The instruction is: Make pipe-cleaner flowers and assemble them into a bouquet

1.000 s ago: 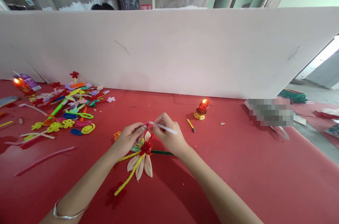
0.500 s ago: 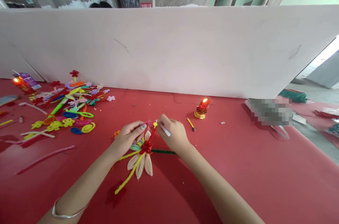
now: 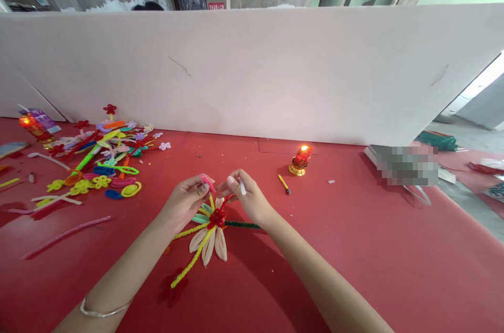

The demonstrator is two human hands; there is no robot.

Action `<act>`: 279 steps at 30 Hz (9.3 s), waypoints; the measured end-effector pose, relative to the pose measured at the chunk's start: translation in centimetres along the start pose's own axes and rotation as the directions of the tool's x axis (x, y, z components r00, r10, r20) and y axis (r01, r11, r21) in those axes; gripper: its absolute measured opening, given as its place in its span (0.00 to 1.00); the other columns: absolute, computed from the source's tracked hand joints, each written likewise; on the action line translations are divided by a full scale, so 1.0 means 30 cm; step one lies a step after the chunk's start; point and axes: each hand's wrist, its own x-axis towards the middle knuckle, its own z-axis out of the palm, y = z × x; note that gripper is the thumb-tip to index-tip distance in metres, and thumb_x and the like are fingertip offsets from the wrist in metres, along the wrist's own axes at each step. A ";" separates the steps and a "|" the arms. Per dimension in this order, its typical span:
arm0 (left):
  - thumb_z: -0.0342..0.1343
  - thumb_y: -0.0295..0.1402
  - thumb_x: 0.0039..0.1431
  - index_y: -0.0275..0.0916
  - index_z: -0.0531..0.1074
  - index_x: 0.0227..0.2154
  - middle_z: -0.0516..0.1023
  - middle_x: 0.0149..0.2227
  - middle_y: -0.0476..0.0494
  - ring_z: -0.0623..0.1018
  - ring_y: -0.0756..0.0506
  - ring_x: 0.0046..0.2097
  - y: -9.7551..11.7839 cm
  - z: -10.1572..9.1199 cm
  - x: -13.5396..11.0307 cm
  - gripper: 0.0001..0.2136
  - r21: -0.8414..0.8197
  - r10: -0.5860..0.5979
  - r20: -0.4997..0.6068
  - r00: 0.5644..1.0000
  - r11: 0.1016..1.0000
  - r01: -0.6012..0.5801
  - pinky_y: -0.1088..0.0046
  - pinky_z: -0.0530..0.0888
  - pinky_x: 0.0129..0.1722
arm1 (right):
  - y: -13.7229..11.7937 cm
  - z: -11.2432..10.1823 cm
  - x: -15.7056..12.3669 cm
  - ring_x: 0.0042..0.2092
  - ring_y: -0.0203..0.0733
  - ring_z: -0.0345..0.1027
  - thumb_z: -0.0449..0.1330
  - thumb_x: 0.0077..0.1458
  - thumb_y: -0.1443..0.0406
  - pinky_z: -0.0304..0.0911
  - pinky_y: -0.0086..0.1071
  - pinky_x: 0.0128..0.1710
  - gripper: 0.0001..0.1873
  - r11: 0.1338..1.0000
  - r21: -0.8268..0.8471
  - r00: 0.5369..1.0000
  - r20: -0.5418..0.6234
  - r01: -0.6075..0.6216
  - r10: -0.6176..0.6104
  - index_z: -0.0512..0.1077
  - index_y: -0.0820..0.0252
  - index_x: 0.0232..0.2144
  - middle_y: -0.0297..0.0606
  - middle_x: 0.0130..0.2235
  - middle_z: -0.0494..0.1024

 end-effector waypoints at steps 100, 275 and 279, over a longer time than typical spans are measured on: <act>0.45 0.31 0.61 0.37 0.75 0.27 0.71 0.30 0.46 0.72 0.50 0.30 0.003 -0.004 -0.094 0.14 0.932 -0.103 0.359 0.928 0.086 -0.352 0.73 0.68 0.33 | 0.181 0.067 -0.222 0.25 0.33 0.48 0.45 0.37 0.77 0.47 0.25 0.23 0.12 0.847 -0.531 0.964 -0.211 0.029 -0.165 0.47 0.56 0.21 0.29 0.24 0.55; 0.47 0.24 0.55 0.34 0.73 0.30 0.73 0.29 0.43 0.71 0.45 0.33 -0.081 0.021 -0.252 0.09 0.622 0.022 0.750 0.661 -0.365 -0.693 0.67 0.69 0.31 | 0.087 -0.033 -0.201 0.22 0.30 0.39 0.47 0.46 0.76 0.42 0.24 0.21 0.13 0.723 -0.688 0.989 0.141 0.064 0.047 0.46 0.56 0.23 0.26 0.20 0.52; 0.48 0.24 0.54 0.33 0.73 0.31 0.73 0.28 0.43 0.72 0.44 0.32 -0.083 0.022 -0.255 0.08 0.630 0.036 0.748 0.662 -0.352 -0.693 0.66 0.71 0.31 | 0.092 -0.032 -0.196 0.22 0.31 0.40 0.47 0.47 0.75 0.42 0.24 0.22 0.12 0.711 -0.701 0.992 0.122 0.058 0.039 0.46 0.56 0.24 0.26 0.20 0.52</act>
